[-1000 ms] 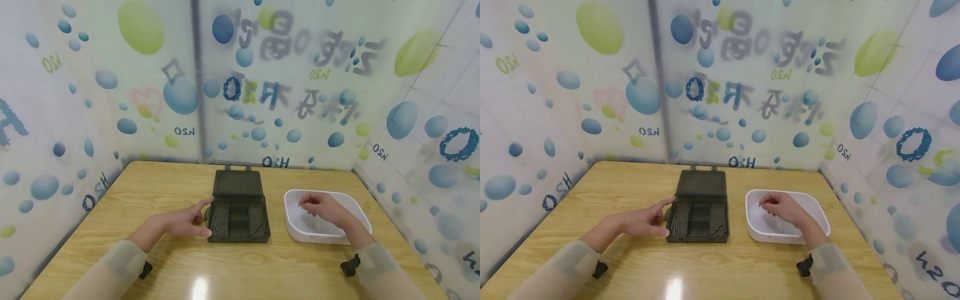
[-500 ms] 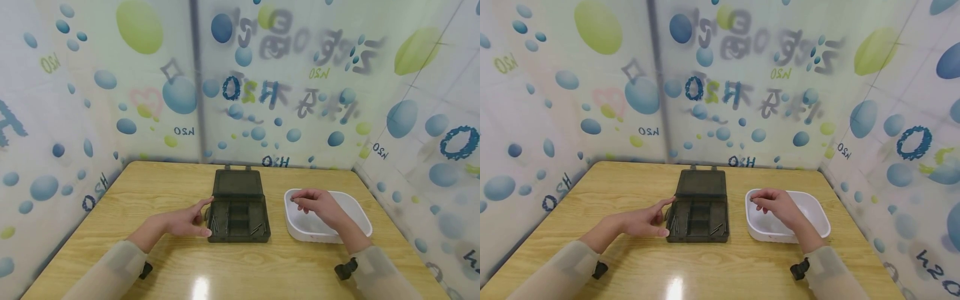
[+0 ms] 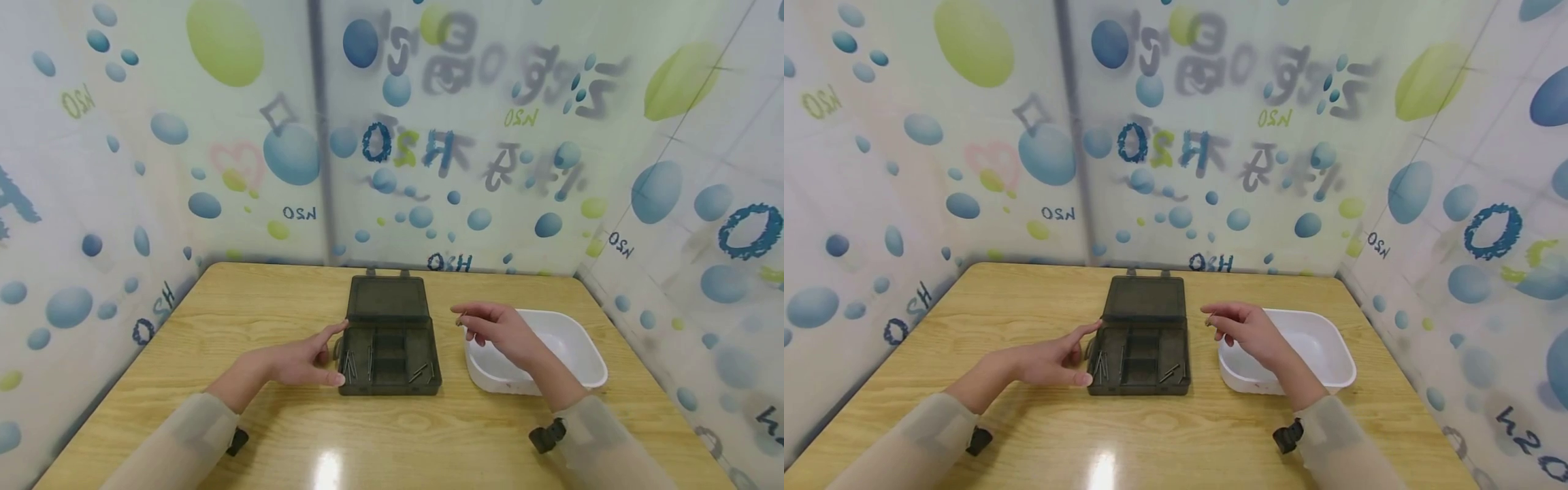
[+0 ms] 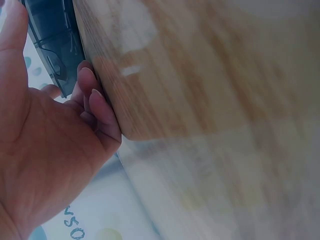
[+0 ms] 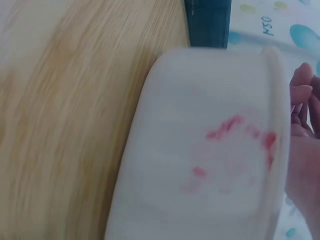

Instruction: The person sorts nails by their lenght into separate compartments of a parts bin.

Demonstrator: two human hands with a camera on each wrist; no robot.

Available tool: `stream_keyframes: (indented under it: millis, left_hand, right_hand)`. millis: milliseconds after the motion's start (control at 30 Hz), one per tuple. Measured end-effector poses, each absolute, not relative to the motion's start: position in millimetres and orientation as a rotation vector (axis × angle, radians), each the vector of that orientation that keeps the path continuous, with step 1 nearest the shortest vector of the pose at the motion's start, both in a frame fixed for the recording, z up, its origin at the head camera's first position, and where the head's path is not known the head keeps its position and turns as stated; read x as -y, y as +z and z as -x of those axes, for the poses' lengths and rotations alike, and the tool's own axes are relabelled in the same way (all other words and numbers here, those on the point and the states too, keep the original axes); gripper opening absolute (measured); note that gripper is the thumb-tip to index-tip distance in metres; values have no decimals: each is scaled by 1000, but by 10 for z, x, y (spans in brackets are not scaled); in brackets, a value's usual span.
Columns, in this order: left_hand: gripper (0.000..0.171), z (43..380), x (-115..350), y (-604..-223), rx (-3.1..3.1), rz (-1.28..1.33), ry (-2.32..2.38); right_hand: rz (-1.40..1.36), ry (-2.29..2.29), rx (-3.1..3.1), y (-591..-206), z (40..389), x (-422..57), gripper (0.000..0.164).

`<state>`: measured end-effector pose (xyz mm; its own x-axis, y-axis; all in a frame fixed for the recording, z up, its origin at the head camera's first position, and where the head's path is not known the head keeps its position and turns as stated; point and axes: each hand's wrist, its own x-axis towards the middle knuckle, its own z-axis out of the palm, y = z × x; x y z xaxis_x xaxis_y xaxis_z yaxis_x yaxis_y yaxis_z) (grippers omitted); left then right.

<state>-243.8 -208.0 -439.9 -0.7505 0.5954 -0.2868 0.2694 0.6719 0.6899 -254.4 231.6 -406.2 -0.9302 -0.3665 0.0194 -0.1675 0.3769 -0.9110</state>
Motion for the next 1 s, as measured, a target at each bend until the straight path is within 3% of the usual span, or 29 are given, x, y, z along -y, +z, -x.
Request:
stream_keyframes:
  millis: [133,1000]
  left_hand:
    - [115,2442,2085,-4405,-2385,-668,878]
    - [115,2446,2094,-4439,-2384,-677,875]
  right_hand:
    - [495,-1613,-2405,-4038,2539,-2203,40]
    - [510,-1359,-2446,-4140,2467,-1701,27]
